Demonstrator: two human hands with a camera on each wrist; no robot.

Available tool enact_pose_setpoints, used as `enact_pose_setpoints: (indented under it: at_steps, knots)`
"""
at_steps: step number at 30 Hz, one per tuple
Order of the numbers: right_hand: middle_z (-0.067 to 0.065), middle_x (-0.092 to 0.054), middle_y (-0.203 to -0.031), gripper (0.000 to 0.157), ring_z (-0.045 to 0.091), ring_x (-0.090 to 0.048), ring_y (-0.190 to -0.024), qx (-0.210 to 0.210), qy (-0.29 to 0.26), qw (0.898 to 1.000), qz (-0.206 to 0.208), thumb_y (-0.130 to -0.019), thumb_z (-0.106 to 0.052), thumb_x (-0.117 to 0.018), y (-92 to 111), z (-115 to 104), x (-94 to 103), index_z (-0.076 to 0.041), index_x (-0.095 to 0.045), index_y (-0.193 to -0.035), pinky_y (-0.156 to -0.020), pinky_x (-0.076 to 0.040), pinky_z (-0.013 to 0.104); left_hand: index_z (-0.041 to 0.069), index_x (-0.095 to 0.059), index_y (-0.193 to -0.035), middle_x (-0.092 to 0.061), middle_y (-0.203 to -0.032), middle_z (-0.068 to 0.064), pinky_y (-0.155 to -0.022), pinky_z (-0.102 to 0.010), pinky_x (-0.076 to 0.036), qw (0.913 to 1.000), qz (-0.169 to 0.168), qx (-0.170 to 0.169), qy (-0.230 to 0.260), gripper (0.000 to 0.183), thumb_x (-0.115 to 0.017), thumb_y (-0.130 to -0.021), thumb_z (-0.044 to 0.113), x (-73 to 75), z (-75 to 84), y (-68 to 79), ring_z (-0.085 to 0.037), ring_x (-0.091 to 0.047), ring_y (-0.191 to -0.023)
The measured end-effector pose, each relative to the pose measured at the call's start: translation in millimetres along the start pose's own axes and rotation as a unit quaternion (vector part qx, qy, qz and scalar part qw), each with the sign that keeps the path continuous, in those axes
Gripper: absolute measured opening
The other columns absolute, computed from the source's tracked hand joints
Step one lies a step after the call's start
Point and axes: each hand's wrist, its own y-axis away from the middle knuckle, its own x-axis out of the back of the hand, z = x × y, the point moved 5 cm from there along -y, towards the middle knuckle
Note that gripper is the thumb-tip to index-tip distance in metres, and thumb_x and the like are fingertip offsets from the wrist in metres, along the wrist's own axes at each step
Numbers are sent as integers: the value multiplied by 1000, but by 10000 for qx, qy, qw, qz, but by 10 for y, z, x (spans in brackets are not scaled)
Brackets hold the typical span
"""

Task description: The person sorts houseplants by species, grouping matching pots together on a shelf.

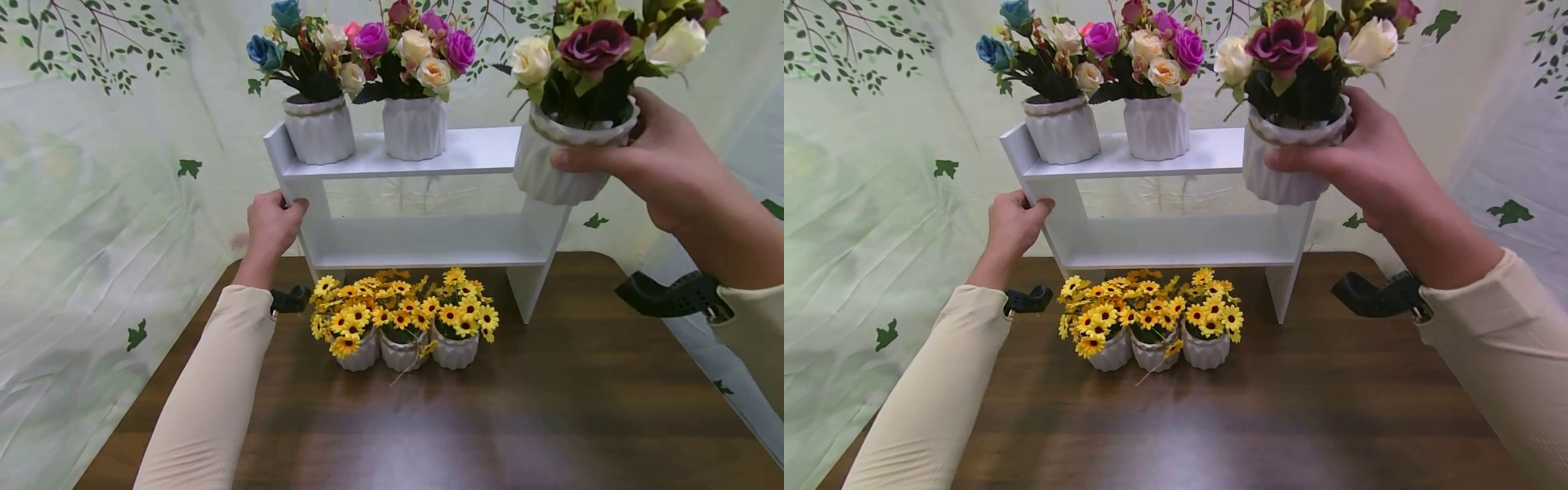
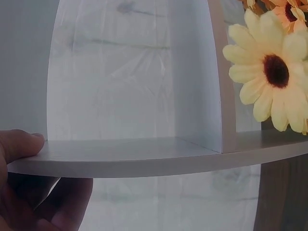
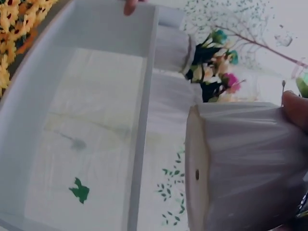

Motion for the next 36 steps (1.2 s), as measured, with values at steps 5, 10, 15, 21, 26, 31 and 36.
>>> enact_pose_setpoints:
  at_steps: [5, 10, 15, 21, 26, 31, 36]
  knots:
    - [-10, -45, -141, 89, 20, -41, -132, -332, 277, 9990, 81, -83, -25, -79, -178, -124, -30, -25, -26, -154, -121, -27, 47, -6, -69, -109, -70, -116, -25, -90, -49, -53, 10000, 4, -72, -54, 35, -54, -93, 21, 12, 4, -6, -35, -65, -105]
    - [-8, -38, -152, 95, 22, -36, -140, -709, 411, 9966, 127, -82, -35, -78, -340, -162, -65, -29, -19, -157, -123, -23, 51, -3, -69, -97, -72, -100, -22, -74, -39, -52, 9996, 178, -135, -163, 29, -55, -92, 21, 11, -14, -14, -30, -63, -89]
    - [-8, -35, -156, 94, 22, -34, -141, -851, 253, 9960, 139, -82, -35, -78, -486, -137, -110, -30, -20, -156, -123, -22, 50, -1, -66, -90, -69, -93, -21, -64, -30, -44, 9995, 186, -137, -224, 26, -54, -92, 22, -8, -25, -27, -27, -58, -83]
    - [-8, -34, -158, 96, 21, -36, -140, -1071, 103, 9938, 276, -80, -37, -80, -660, -100, -199, -30, -20, -155, -123, -26, 45, -3, -68, -99, -71, -105, -24, -71, -35, -48, 9997, 125, -43, -199, 30, -53, -93, 23, 1, -35, -21, -29, -62, -90]
    - [-9, -36, -154, 96, 18, -38, -139, -1123, -191, 9927, 391, -79, -32, -81, -760, -111, -298, -26, -21, -154, -122, -29, 39, -3, -69, -99, -71, -105, -24, -71, -34, -48, 9996, 175, -39, -204, 31, -54, -93, 23, 21, -28, -12, -29, -62, -91]
    - [-6, -35, -158, 95, 17, -38, -141, -1136, -349, 9920, 433, -79, -28, -81, -847, -116, -391, -24, -22, -154, -121, -31, 36, -5, -69, -103, -71, -109, -25, -78, -41, -51, 9997, 169, -33, -167, 33, -54, -93, 22, 17, -31, -10, -31, -64, -96]
    - [-7, -41, -152, 92, 17, -42, -138, -1310, -521, 9882, 604, -79, -27, -82, -945, -61, -426, -23, -27, -153, -119, -34, 35, -5, -69, -104, -71, -109, -25, -79, -41, -51, 9998, 147, -26, -164, 33, -54, -93, 22, 0, -22, -19, -32, -65, -96]
